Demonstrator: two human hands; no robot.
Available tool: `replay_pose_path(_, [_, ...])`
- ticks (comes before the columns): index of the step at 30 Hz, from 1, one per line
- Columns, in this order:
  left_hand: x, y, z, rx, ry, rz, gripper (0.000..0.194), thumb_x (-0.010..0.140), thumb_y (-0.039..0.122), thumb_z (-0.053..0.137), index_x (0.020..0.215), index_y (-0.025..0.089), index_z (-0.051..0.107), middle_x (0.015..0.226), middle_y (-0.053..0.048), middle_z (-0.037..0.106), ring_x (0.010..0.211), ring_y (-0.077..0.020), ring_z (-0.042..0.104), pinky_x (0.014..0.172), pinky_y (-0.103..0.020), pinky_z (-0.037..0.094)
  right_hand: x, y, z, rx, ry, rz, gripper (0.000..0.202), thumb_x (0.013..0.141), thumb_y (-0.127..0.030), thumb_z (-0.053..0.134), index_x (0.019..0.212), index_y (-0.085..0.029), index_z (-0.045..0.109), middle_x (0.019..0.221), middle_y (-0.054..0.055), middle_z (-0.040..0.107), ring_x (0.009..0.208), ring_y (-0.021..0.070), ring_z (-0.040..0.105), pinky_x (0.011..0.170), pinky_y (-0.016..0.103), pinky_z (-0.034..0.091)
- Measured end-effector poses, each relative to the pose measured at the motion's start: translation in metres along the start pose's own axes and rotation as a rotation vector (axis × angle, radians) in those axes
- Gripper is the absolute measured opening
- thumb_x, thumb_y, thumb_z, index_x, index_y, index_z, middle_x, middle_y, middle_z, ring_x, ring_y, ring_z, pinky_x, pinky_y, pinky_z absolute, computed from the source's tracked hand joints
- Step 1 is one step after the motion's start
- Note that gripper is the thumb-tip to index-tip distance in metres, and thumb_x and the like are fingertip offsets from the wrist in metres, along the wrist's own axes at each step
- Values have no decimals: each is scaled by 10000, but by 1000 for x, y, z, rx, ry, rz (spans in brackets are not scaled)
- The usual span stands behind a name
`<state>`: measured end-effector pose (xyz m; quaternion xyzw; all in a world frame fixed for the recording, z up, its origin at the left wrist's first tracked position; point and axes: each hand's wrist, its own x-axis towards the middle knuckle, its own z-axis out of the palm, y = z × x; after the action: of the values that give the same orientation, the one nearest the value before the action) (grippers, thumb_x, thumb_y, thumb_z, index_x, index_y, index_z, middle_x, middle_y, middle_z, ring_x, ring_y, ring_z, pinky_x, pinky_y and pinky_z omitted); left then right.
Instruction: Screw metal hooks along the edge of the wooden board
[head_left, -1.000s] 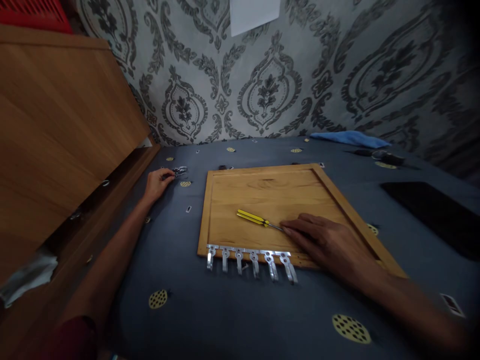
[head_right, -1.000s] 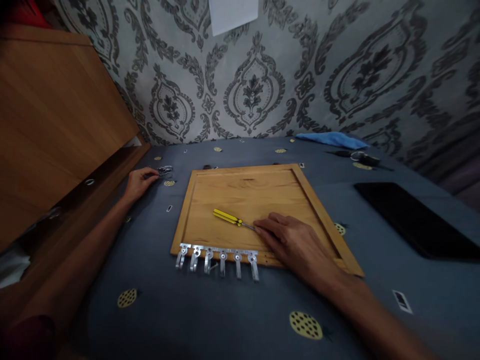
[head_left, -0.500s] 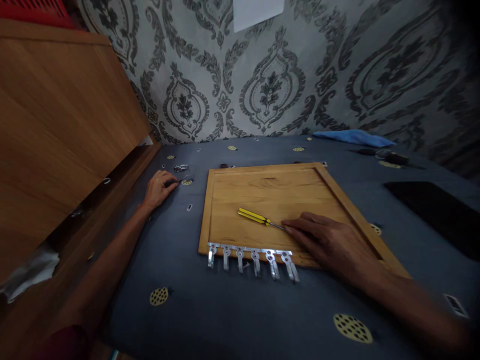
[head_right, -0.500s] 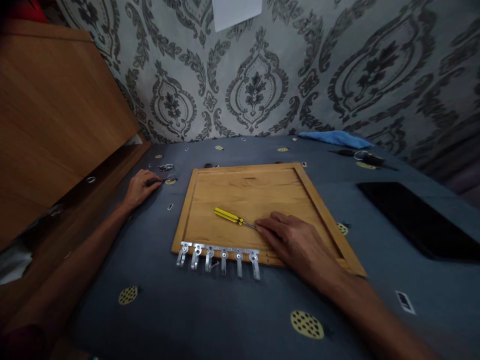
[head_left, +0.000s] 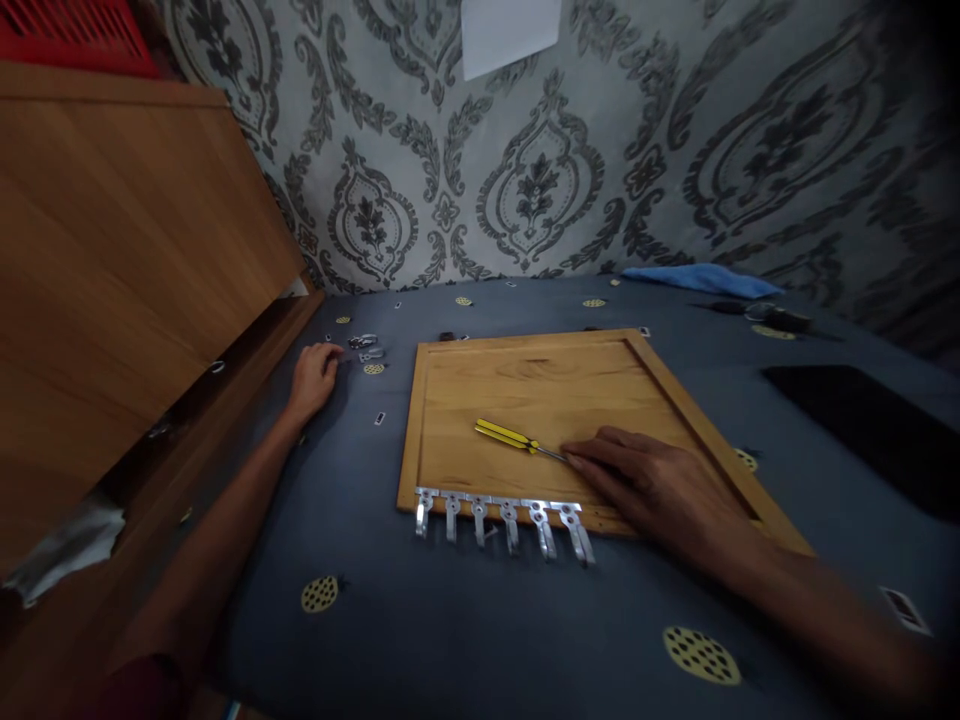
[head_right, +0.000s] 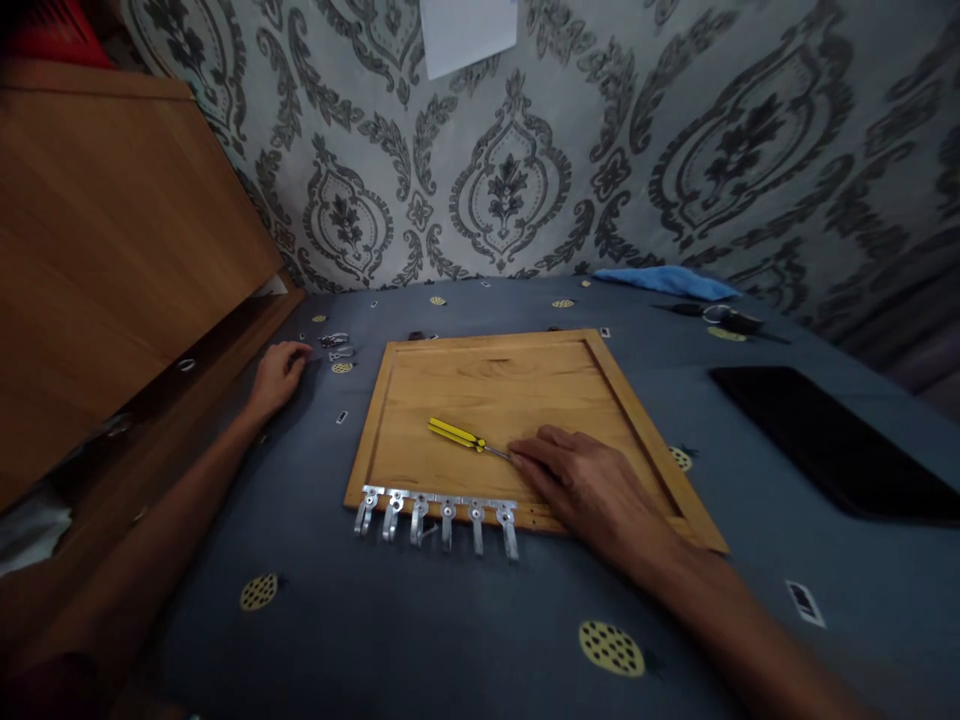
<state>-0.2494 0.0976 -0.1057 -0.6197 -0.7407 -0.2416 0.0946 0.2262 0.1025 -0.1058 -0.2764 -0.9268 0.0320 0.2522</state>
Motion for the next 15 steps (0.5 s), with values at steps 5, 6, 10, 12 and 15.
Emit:
replay_pose_path(5, [22,7,8,32,17,-35,364,937,382,614,1232,171,590,1257,-103,617,1094,-238,630,932,-465,560,0,0,-1,11,-22,24,345,1030,-281,383,969,-196,712,806,58,698,704,191,691,629,307,541])
replay_pose_path(6, [26,8,9,41,20,-44,369,936,382,616,1236,169,588,1257,-103,616,1093,-239,630,930,-466,561,0,0,0,10,-23,21,342,1030,-276,385,972,-196,712,810,56,699,706,190,691,634,306,542])
replay_pose_path(10, [40,6,9,79,-1,-47,368,935,381,617,1236,170,588,1258,-103,616,1093,-239,630,929,-465,561,-1,2,2,5,-10,5,313,1022,-251,407,987,-193,713,823,54,701,712,184,693,643,295,542])
replay_pose_path(12, [43,6,10,97,-22,-37,363,937,380,615,1233,172,591,1260,-103,615,1094,-238,629,930,-464,561,-1,2,2,3,-5,3,308,1023,-248,410,991,-193,711,816,50,697,717,181,695,648,288,542])
replay_pose_path(15, [45,4,10,114,-51,-20,355,939,381,611,1230,176,593,1261,-103,615,1091,-235,630,930,-460,562,-1,2,2,6,8,-4,320,1030,-255,399,987,-191,709,801,47,688,702,175,689,641,284,539])
